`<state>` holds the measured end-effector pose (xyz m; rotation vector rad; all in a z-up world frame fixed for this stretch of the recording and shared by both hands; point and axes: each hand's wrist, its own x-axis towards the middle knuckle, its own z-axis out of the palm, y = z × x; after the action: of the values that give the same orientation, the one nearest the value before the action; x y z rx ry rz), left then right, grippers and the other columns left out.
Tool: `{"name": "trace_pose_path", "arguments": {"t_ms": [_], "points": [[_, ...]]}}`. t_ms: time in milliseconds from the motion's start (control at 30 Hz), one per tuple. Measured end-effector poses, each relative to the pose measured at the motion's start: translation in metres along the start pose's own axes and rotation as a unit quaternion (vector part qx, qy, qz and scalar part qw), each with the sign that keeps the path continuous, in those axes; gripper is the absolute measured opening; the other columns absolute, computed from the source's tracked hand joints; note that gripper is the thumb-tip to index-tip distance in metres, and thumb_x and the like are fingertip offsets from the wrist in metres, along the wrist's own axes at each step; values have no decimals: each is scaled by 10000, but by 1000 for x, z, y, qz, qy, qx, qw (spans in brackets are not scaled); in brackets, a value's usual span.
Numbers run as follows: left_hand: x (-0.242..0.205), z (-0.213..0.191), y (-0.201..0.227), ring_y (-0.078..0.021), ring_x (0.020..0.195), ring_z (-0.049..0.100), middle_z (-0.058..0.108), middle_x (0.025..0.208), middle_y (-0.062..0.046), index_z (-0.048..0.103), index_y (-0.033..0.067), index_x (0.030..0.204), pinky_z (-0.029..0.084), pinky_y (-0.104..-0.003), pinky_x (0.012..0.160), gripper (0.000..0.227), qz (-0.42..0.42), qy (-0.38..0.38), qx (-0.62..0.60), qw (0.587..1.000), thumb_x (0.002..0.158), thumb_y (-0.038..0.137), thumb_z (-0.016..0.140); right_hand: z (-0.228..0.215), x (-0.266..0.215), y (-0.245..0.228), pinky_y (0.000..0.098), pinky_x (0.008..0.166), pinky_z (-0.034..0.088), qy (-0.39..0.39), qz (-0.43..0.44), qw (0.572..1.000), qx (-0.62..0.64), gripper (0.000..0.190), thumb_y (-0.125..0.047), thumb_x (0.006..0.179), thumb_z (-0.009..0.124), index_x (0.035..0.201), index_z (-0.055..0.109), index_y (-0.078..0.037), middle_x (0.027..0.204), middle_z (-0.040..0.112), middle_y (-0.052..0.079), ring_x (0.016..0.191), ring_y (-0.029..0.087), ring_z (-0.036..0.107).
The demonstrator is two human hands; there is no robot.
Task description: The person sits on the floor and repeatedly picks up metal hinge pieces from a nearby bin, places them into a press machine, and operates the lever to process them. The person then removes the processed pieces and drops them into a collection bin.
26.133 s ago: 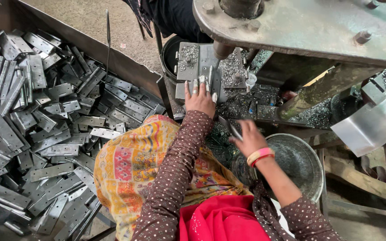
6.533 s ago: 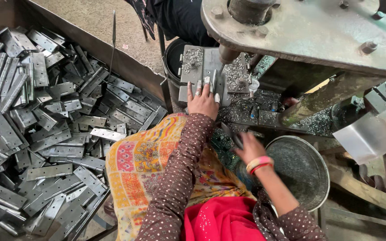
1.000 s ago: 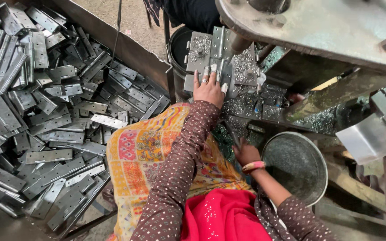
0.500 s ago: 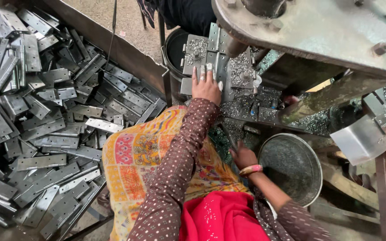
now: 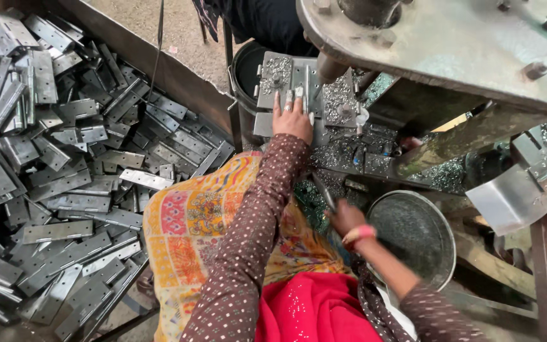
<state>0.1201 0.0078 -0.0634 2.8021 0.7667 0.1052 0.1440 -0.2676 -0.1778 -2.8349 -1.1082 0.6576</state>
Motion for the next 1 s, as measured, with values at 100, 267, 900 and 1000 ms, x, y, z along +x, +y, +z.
{"name": "trace_pose_path", "arguments": {"t_ms": [100,267,900,1000], "points": [[-19,6,-1,-252,1424,435,511,1495,-94,776,122,1027,38,-557,1250,319,0,33,-11,999,1008,266,492,33,-12,-1,543,761,547,50,1,997,58,445,-453,933,657,1056,593,-31,884,711,266,841,455,700],[-85,-2,-2,-274,1158,587,589,1390,-62,662,111,1253,370,-510,1057,379,28,112,-187,976,909,221,546,13,1,1,558,744,536,-12,0,998,54,384,-377,912,659,1095,583,-48,869,712,267,838,469,686],[-64,-34,7,-272,1443,353,415,1558,-111,652,107,1223,96,-557,1207,351,-20,21,-6,1000,957,250,472,-72,7,-26,509,847,553,-86,3,996,-10,526,-492,922,674,1140,615,-17,1003,719,259,957,421,713],[-25,-33,-1,-242,1503,254,295,1626,-37,651,175,1269,-48,-565,1235,371,-24,-106,9,994,1037,294,387,-103,4,-40,504,864,538,-74,-18,997,-23,525,-479,892,687,1154,622,-29,1020,716,249,982,421,696]]}}
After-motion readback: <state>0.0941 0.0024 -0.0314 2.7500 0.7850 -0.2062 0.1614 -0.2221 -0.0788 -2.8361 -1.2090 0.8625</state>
